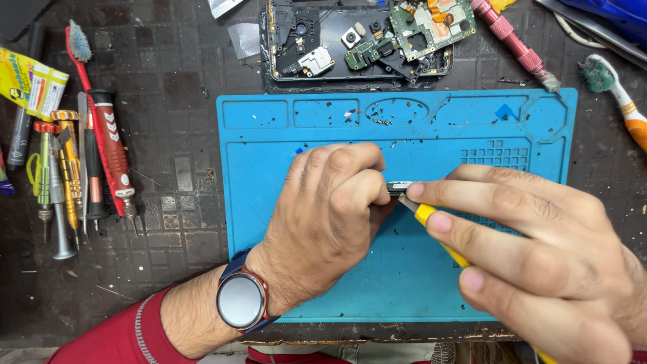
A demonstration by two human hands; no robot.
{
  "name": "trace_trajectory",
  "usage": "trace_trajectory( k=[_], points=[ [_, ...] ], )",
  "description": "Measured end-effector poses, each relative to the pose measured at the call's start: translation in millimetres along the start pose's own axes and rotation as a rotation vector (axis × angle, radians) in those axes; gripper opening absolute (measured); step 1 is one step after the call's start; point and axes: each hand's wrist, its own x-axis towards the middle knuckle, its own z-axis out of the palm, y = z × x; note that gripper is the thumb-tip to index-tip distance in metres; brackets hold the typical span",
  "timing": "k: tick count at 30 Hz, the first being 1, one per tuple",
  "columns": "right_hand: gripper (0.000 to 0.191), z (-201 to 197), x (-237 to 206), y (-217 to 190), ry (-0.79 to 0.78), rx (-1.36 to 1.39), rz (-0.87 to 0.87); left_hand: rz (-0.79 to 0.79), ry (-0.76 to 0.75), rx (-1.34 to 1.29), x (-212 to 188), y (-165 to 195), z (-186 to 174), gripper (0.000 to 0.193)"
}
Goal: The person works on a disassembled smartphone on a blue repair mat, first manipulating small internal components by hand, then using a metal pry tool to lift the battery flex cable and connectors, and finally using a yellow plastic pry bar to separate the display assembly from the phone frame, peeling the screen away by the end.
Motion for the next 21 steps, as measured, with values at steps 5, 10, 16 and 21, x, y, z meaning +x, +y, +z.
trace_trajectory(
  k=[5,10,16,21],
  points=[
    [0.029,-2,-2,-2,0.026,0.067,0.068,0.008,0.016,0.01,4,3,-1,0.054],
    [0.032,-4,-6,1,-0.006,0.063,0.05,-0.001,0.018,0.006,6,5,-3,0.054],
    [0.035,-5,-20,-1,0.002,0.364,0.278,-0.001,0.012,-0.001,6,5,-4,0.054],
    [0.048,-3,-42,-2,0.204,1.281,1.5,0.015,0.004,0.017,7,5,-4,0.055]
  ],
)
